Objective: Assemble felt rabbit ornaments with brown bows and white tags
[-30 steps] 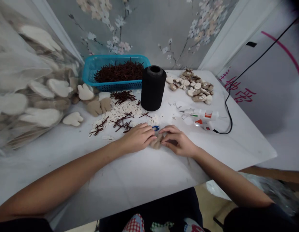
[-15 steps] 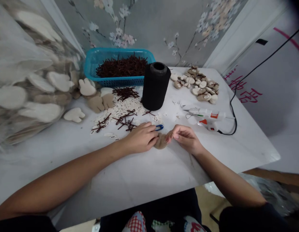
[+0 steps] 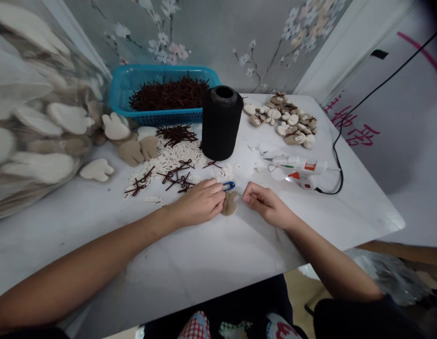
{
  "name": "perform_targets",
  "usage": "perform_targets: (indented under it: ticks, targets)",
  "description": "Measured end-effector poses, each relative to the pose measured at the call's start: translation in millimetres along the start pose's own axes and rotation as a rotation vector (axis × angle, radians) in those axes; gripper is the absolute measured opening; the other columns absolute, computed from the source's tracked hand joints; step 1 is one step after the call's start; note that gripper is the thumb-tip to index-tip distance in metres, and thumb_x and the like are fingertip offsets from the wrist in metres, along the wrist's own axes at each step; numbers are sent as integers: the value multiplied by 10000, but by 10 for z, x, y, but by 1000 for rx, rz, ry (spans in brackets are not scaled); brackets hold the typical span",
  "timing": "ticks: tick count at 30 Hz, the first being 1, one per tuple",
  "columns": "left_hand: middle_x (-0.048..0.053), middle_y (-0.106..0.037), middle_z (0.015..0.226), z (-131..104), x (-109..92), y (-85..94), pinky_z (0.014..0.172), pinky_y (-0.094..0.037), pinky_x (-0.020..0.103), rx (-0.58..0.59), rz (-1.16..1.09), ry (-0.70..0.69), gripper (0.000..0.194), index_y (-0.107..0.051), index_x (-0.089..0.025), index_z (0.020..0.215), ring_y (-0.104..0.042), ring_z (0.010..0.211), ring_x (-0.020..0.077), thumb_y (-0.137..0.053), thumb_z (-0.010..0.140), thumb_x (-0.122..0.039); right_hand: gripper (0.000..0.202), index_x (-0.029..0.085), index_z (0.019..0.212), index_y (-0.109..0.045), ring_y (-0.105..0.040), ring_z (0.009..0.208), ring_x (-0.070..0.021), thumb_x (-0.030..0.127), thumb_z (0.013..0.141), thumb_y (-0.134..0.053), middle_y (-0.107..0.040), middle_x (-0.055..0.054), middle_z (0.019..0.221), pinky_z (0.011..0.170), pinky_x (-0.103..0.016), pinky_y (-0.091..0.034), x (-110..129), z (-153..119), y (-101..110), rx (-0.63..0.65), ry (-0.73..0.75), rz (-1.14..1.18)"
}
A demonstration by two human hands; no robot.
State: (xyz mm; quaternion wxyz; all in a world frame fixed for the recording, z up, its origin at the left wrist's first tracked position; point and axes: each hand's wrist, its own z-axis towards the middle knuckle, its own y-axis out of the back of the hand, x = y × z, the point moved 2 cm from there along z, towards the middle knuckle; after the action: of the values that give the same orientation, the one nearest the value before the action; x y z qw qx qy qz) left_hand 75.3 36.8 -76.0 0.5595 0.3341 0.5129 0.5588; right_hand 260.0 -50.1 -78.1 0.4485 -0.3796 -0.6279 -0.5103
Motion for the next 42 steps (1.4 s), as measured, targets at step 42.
perform_targets:
  ticks: [42]
  targets:
    - [-112,-151,400,407,-23,338,372,-229,192,-671,-1864,947,606,-102,-189,563,-187,347,11,-688,636,-50,209,182,638,-468,-344,514,-86,337,696,-597,-431,58,533,495,-210,-279,128,574,-175,-232,91,-38]
